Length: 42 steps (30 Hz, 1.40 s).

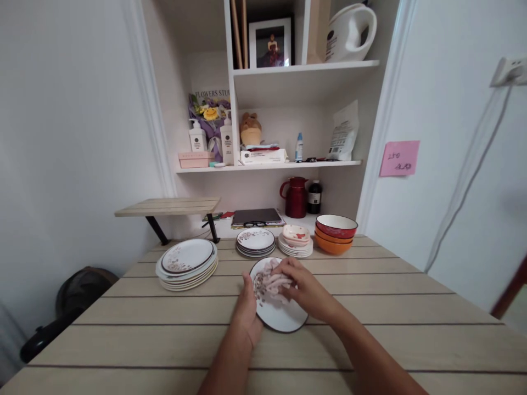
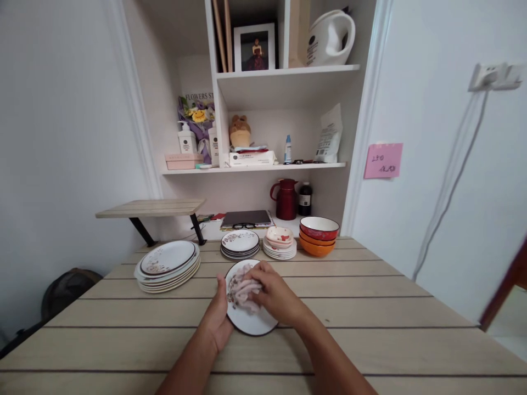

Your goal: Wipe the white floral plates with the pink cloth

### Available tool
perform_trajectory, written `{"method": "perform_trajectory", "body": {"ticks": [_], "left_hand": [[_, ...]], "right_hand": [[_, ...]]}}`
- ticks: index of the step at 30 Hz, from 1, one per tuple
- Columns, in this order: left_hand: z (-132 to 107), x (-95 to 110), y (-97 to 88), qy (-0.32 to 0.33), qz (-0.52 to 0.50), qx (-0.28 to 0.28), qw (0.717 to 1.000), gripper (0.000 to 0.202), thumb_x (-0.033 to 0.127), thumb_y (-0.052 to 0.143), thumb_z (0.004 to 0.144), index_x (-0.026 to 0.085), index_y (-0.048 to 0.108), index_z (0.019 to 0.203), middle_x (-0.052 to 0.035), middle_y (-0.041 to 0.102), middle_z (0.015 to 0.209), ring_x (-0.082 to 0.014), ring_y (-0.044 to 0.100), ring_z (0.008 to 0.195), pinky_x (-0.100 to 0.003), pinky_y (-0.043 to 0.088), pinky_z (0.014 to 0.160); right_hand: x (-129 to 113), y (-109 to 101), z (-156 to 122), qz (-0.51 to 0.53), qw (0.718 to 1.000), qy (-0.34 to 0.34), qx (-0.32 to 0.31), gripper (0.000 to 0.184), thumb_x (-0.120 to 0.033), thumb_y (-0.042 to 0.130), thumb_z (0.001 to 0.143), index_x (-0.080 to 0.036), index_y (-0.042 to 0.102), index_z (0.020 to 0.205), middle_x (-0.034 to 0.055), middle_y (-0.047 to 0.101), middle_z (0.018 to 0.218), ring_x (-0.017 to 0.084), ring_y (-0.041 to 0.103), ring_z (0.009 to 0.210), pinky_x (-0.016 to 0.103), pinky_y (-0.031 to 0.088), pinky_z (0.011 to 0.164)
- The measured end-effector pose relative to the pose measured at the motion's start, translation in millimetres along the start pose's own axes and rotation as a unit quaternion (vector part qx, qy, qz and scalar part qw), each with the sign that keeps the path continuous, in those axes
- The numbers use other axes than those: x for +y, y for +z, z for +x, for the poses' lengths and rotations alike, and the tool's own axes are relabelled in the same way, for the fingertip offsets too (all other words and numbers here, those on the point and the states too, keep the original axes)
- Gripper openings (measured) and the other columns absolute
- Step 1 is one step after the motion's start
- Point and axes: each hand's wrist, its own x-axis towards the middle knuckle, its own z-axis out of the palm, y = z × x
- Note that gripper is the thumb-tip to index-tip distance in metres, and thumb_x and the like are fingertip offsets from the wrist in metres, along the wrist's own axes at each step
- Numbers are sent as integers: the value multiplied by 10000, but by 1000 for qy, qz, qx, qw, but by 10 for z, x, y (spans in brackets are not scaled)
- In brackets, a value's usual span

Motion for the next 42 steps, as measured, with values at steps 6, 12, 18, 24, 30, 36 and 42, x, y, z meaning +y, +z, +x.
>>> {"method": "perform_trajectory", "body": {"ticks": [6, 12, 18, 24, 30, 36, 42], "left_hand": [[11, -6, 27, 9, -13, -6, 1000, 654, 590, 361, 873, 138, 506, 1323, -164, 613, 1252, -275, 600, 1127, -413, 447, 985], [2, -9, 25, 9, 4, 21, 1000, 651, 595, 369, 869, 151, 503, 1326, -157, 624, 1238, -271, 598, 1132, -418, 448, 986], [14, 5, 18, -17, 16, 55, 998, 669, 623, 358, 861, 151, 528, 1303, -155, 647, 1201, -270, 612, 1110, -419, 452, 982], [20, 15, 22, -18, 19, 21, 999, 654, 619, 354, 867, 134, 570, 1249, -156, 679, 1136, -265, 635, 1064, -400, 486, 932], [-22, -2, 93, 10, 7, 15, 1000, 635, 612, 363, 866, 163, 555, 1272, -143, 681, 1139, -259, 644, 1049, -399, 493, 923], [-28, -13, 70, -28, 29, 27, 999, 726, 660, 370, 835, 128, 529, 1303, -171, 654, 1182, -287, 614, 1104, -429, 460, 968], [15, 5, 5, -53, 13, 14, 998, 742, 676, 380, 822, 140, 513, 1317, -165, 640, 1208, -285, 603, 1122, -428, 456, 970]], "right_hand": [[164, 16, 37, -140, 984, 36, 105, 459, -40, 513, 703, -274, 625, 1081, 41, 509, 1072, 178, 528, 943, 298, 426, 800], [186, -77, -31, -310, 938, 152, 17, 474, -101, 506, 735, -303, 588, 1156, 48, 535, 1129, 192, 561, 914, 258, 350, 647], [59, -101, -167, -329, 927, 120, -136, 338, -160, 620, 643, -279, 644, 959, 19, 573, 952, 168, 553, 749, 251, 266, 572], [-34, 231, -9, -256, 963, 20, -76, 446, -123, 569, 702, -306, 623, 1105, 32, 529, 1094, 178, 545, 929, 246, 371, 711], [88, 151, 113, -267, 961, 56, 51, 517, -175, 589, 763, -325, 554, 1255, 55, 503, 1175, 189, 530, 992, 271, 390, 808], [181, -190, -37, -331, 924, 189, 3, 378, -235, 616, 735, -290, 627, 1109, 51, 558, 1019, 194, 572, 859, 265, 343, 650], [74, -121, -128, -315, 933, 107, -140, 292, -202, 646, 643, -266, 636, 928, 16, 589, 932, 172, 560, 766, 249, 274, 581]]}}
